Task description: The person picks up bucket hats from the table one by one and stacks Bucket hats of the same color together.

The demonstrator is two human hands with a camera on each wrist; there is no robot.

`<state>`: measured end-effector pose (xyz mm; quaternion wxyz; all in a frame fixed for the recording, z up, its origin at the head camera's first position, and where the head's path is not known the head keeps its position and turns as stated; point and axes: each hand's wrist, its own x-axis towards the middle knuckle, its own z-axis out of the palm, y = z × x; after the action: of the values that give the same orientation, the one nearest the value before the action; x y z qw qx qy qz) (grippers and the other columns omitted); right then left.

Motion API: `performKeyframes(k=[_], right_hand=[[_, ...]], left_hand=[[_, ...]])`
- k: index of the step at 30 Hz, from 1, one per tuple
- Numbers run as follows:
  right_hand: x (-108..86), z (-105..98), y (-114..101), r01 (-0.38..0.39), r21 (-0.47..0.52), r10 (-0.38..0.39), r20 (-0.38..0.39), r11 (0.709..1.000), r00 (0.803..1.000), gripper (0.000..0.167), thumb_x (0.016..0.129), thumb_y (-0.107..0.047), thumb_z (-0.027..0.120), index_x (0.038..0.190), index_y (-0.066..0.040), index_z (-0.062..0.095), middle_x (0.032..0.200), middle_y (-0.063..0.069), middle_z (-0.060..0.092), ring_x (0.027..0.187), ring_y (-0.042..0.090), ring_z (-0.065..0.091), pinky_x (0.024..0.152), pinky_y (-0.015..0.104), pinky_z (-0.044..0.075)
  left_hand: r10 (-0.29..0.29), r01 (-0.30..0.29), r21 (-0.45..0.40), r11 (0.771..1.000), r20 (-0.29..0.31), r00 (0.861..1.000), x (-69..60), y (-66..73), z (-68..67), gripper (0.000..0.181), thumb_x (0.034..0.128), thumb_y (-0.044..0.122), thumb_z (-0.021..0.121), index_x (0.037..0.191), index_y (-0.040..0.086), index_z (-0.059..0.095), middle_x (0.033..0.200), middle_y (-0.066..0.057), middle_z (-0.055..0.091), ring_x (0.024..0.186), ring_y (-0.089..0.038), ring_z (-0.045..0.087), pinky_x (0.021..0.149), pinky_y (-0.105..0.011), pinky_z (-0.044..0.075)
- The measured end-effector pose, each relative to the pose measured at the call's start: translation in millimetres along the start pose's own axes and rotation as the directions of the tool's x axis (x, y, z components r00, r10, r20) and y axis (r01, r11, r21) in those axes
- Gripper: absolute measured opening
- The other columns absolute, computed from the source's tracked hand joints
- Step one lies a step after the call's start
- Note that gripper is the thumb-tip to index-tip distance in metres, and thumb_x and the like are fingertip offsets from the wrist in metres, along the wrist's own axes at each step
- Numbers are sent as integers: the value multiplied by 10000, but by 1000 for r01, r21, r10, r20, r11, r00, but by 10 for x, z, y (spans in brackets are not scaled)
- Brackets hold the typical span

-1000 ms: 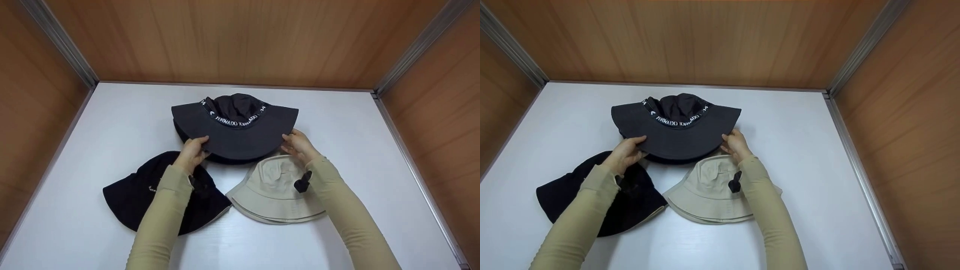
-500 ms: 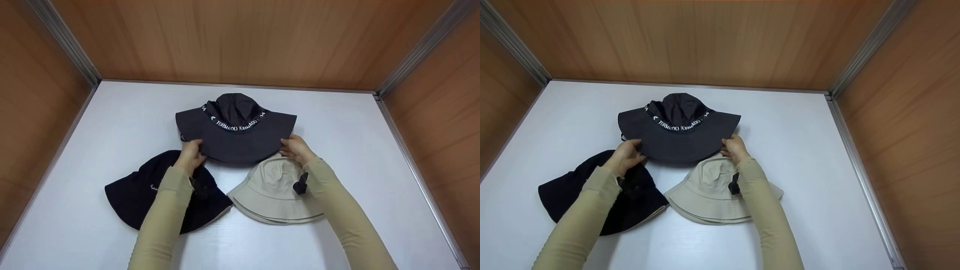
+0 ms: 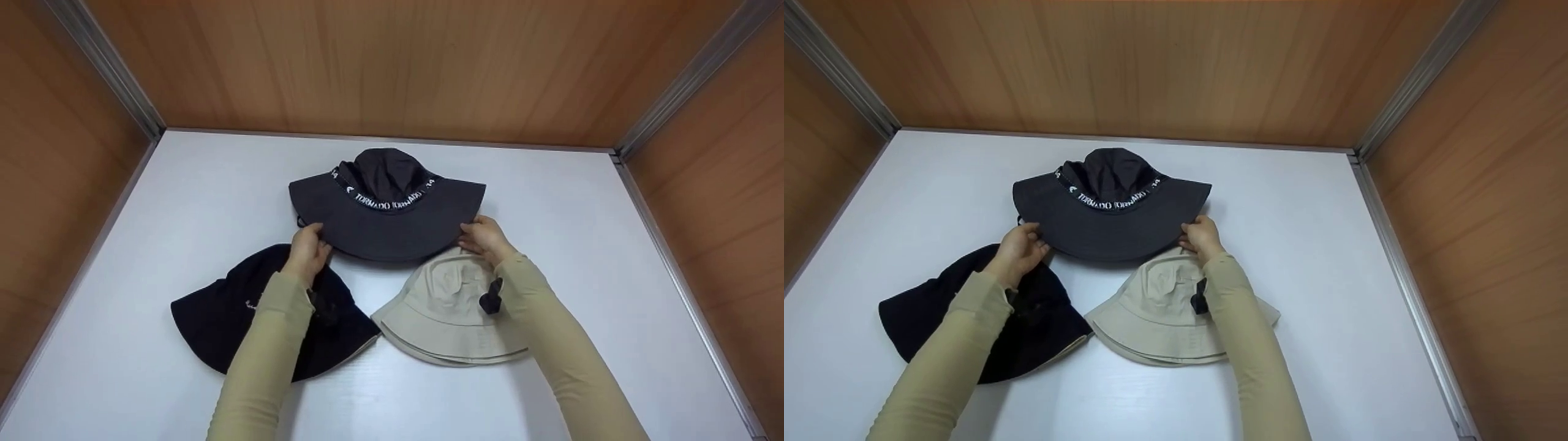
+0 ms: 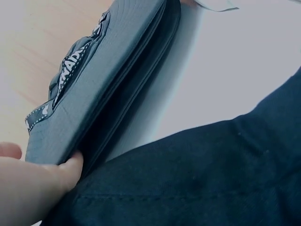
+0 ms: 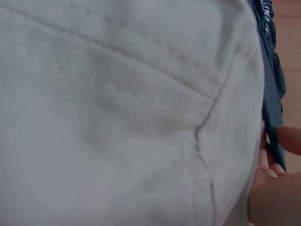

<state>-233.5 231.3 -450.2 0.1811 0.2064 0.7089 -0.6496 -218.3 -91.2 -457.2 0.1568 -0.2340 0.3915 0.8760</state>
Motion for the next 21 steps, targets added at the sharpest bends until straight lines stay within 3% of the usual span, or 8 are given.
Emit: performKeyframes(k=[3,7,10,14,17,21], right_hand=[[19,-6,-11,1,-41,-2,-26,999,1000,38,980,-41,434,1011,-20,437,751,13,521,612,67,570,627,172,524],[36,-11,1,-18,-85,14,-56,996,998,250,970,-32,449,1202,37,383,751,12,520,588,58,567,619,171,526],[28,-19,20,-27,-125,16,-94,992,995,386,964,-34,446,1317,58,321,777,19,527,580,43,569,622,161,527],[10,-32,36,-15,-186,-12,-142,983,990,414,948,-31,448,1336,50,328,828,43,530,589,38,574,617,152,522],[3,-47,40,-1,-212,-32,-151,977,988,429,938,-34,453,1341,37,324,855,58,533,599,47,582,620,158,522],[-27,-85,34,27,-256,-65,-140,966,988,462,941,-88,461,1363,31,315,978,113,570,715,96,620,709,200,533]], left_hand=[[35,-34,9,999,-12,999,-8,-3,13,551,1020,86,226,1503,35,-34,1594,-67,44,1460,-165,78,1185,-291,96],[61,-58,68,996,-47,997,-24,10,25,580,1019,94,267,1506,51,-46,1598,-29,-6,1461,-145,44,1185,-280,74],[59,-52,99,994,-69,996,-38,23,32,634,1013,92,289,1501,98,-115,1590,9,-113,1455,-121,-43,1180,-256,34],[44,-36,96,995,-88,995,-65,30,37,672,1004,82,307,1496,127,-148,1573,42,-186,1437,-92,-123,1169,-232,5],[56,-48,105,993,-73,996,-87,19,50,691,1002,89,331,1491,114,-158,1566,37,-210,1429,-94,-162,1167,-237,-27],[108,-99,235,967,-28,994,-123,-22,95,746,996,123,365,1468,103,-212,1536,4,-297,1407,-121,-248,1164,-256,-71]])
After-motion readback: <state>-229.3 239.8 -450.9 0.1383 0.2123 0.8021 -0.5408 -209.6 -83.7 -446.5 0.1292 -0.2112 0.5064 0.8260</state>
